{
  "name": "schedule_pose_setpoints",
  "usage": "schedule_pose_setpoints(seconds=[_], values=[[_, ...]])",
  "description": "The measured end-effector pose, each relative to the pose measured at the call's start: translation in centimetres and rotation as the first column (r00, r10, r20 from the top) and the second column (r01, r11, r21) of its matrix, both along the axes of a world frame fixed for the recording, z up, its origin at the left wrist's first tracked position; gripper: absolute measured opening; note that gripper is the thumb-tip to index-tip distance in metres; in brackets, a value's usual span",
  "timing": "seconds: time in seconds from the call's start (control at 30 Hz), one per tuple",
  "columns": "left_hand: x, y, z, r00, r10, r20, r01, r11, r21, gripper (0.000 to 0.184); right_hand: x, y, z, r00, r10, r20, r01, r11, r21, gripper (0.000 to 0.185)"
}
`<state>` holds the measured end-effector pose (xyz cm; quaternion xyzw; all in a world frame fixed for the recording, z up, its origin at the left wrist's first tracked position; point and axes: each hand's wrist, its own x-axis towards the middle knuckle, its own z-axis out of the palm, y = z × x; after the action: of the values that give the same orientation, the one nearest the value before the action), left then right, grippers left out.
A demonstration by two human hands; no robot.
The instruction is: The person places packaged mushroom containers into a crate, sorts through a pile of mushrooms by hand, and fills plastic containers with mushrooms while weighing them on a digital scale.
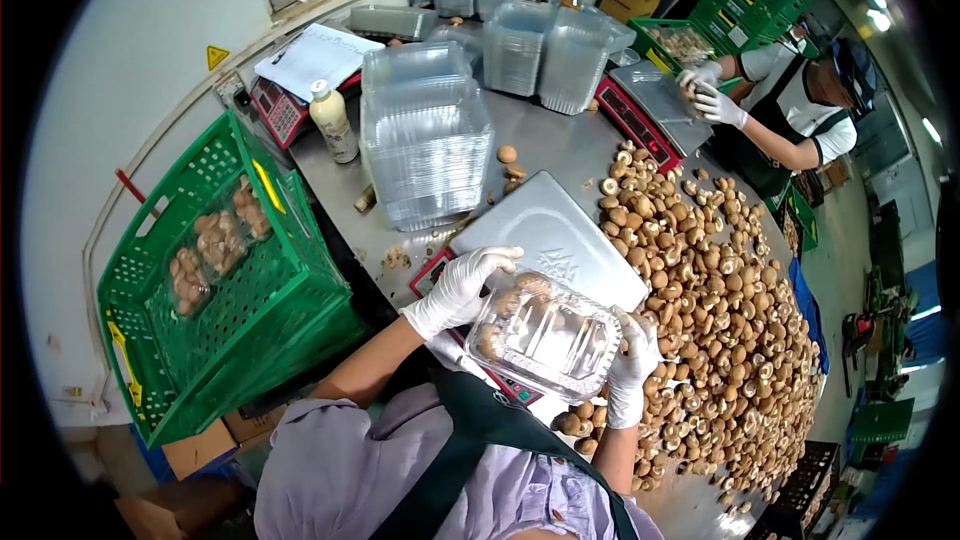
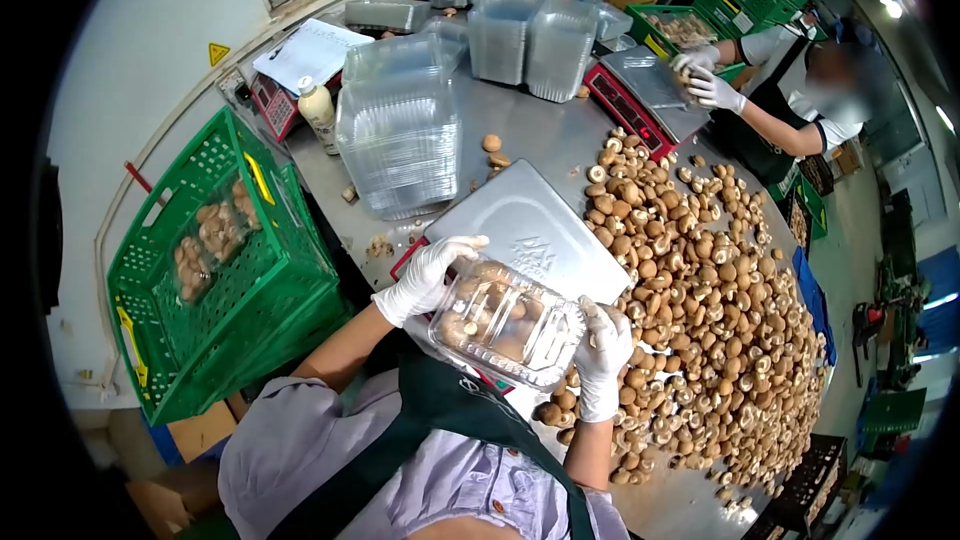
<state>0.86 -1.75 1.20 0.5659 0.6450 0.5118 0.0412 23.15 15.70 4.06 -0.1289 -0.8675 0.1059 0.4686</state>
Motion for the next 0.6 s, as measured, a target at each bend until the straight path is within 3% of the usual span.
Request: schedule_pose_setpoints(seconds=[0.03,0.07,0.1,0.13,0.17,0.2,0.27,0.3,0.37,0.43,0.47,0.5,0.53,0.6], values=[[-0.2,-0.2,-0.5,0.992,-0.076,0.101,0.073,0.997,0.033,0.063,0.1,-0.1,-0.1,0.997,-0.042,0.067,0.043,0.999,-0.019,0.038],[0.0,-0.5,-0.4,0.993,-0.061,0.102,0.057,0.998,0.036,0.063,0.2,-0.1,-0.4,0.996,-0.001,0.085,0.008,0.997,-0.08,0.034],[0.5,-0.6,0.5,0.875,-0.185,0.447,0.158,0.983,0.096,0.073,0.6,0.1,-1.8,0.994,0.07,0.08,-0.052,0.977,-0.208,0.034],[0.6,-0.9,1.0,0.631,-0.295,0.717,0.226,0.955,0.194,0.085,0.3,-0.1,-2.2,0.988,0.142,0.065,-0.113,0.936,-0.333,0.035],[-0.2,-1.2,0.7,0.538,-0.474,0.697,0.405,0.871,0.28,0.099,0.5,-0.9,-2.1,0.974,0.188,0.128,-0.133,0.927,-0.35,0.033],[0.2,-1.6,0.7,0.296,-0.599,0.744,0.442,0.777,0.449,0.09,1.1,-1.0,-3.7,0.951,0.263,0.165,-0.168,0.882,-0.439,0.033],[1.9,-2.0,0.5,0.488,-0.519,0.702,0.387,0.849,0.359,0.079,2.2,-1.2,-7.0,0.891,0.396,0.223,-0.189,0.769,-0.611,0.038],[2.9,-2.1,-0.7,0.513,-0.496,0.701,0.361,0.865,0.348,0.079,1.3,-2.0,-5.7,0.831,0.443,0.337,-0.124,0.737,-0.664,0.039],[3.6,-2.5,-5.4,0.118,-0.496,0.86,0.094,0.868,0.487,0.072,-1.1,-4.2,-1.7,0.646,0.559,0.52,-0.001,0.682,-0.731,0.042],[2.8,-4.5,-2.9,-0.082,-0.561,0.824,-0.081,0.827,0.556,0.067,-4.1,-6.4,4.2,0.305,0.676,0.671,0.004,0.704,-0.71,0.045],[2.6,-5.4,0.3,-0.078,-0.607,0.791,-0.09,0.794,0.601,0.064,-5.4,-7.0,6.9,0.148,0.627,0.764,-0.087,0.778,-0.622,0.041],[2.0,-6.1,-1.0,-0.19,-0.553,0.811,-0.157,0.832,0.531,0.063,-6.9,-7.6,9.6,0.009,0.552,0.834,-0.21,0.816,-0.538,0.039],[2.2,-7.1,1.3,-0.135,-0.479,0.868,-0.27,0.86,0.432,0.064,-7.6,-8.3,11.4,-0.021,0.404,0.914,-0.346,0.855,-0.386,0.032],[0.9,-10.1,0.9,-0.008,-0.414,0.91,-0.258,0.88,0.398,0.072,-9.4,-10.5,16.8,0.099,0.418,0.903,-0.593,0.754,-0.284,0.042]])
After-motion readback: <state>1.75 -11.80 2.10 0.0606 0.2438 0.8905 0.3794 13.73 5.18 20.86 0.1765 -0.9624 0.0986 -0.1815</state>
